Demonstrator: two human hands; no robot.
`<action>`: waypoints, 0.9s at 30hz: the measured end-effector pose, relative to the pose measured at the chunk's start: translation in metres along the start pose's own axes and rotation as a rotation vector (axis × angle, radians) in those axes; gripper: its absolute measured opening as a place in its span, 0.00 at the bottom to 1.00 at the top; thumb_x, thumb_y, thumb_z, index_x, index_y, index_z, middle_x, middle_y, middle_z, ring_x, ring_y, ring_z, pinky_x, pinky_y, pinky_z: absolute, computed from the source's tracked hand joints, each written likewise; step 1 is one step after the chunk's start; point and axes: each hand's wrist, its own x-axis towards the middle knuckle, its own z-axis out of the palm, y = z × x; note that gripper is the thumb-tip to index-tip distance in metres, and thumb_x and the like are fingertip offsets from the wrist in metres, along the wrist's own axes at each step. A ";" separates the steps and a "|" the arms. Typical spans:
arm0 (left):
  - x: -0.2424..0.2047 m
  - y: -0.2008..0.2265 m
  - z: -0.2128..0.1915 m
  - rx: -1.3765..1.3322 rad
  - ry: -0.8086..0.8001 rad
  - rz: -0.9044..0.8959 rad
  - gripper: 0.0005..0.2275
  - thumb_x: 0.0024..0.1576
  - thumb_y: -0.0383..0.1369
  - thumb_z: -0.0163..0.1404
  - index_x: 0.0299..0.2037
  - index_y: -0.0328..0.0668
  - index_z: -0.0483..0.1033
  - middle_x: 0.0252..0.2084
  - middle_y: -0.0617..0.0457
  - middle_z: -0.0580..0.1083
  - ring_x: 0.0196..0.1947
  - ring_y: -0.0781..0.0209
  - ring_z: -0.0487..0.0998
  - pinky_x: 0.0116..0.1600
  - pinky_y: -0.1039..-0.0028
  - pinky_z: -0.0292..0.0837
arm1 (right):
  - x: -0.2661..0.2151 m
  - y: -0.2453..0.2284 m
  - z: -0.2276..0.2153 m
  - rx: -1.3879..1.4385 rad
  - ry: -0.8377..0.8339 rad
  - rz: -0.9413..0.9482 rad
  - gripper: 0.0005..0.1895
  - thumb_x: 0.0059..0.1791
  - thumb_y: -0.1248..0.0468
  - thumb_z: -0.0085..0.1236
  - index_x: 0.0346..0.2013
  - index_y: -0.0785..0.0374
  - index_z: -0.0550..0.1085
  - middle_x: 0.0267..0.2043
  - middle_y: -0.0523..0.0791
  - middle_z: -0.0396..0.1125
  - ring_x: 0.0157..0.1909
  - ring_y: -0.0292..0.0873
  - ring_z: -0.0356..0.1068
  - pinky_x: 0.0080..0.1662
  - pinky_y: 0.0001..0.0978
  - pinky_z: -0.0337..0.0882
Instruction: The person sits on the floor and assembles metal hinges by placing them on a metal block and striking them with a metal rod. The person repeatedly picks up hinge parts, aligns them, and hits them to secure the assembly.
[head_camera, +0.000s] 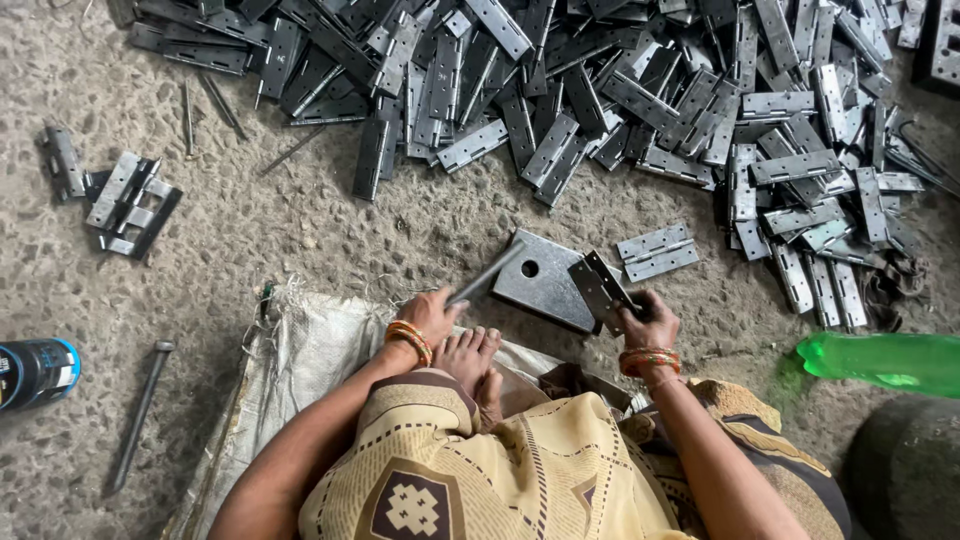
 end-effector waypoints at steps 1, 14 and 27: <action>0.002 -0.008 0.001 -0.017 0.039 0.015 0.16 0.60 0.47 0.50 0.43 0.42 0.77 0.25 0.42 0.77 0.22 0.47 0.78 0.28 0.58 0.72 | -0.001 -0.010 -0.006 -0.080 -0.008 -0.051 0.10 0.44 0.71 0.70 0.39 0.62 0.81 0.38 0.43 0.78 0.37 0.38 0.76 0.42 0.29 0.77; 0.021 -0.033 0.018 0.018 0.103 -0.011 0.19 0.58 0.50 0.51 0.40 0.39 0.77 0.33 0.31 0.77 0.37 0.29 0.78 0.40 0.47 0.74 | 0.058 -0.114 -0.004 -0.139 -0.254 -0.057 0.13 0.50 0.65 0.64 0.49 0.58 0.81 0.35 0.46 0.78 0.32 0.35 0.74 0.35 0.30 0.74; 0.014 -0.005 0.003 0.048 0.382 0.202 0.17 0.58 0.46 0.54 0.34 0.36 0.78 0.28 0.36 0.76 0.27 0.35 0.78 0.30 0.53 0.72 | 0.014 -0.091 0.048 0.073 -0.070 -0.200 0.15 0.47 0.67 0.69 0.48 0.62 0.78 0.35 0.45 0.78 0.37 0.31 0.73 0.40 0.26 0.74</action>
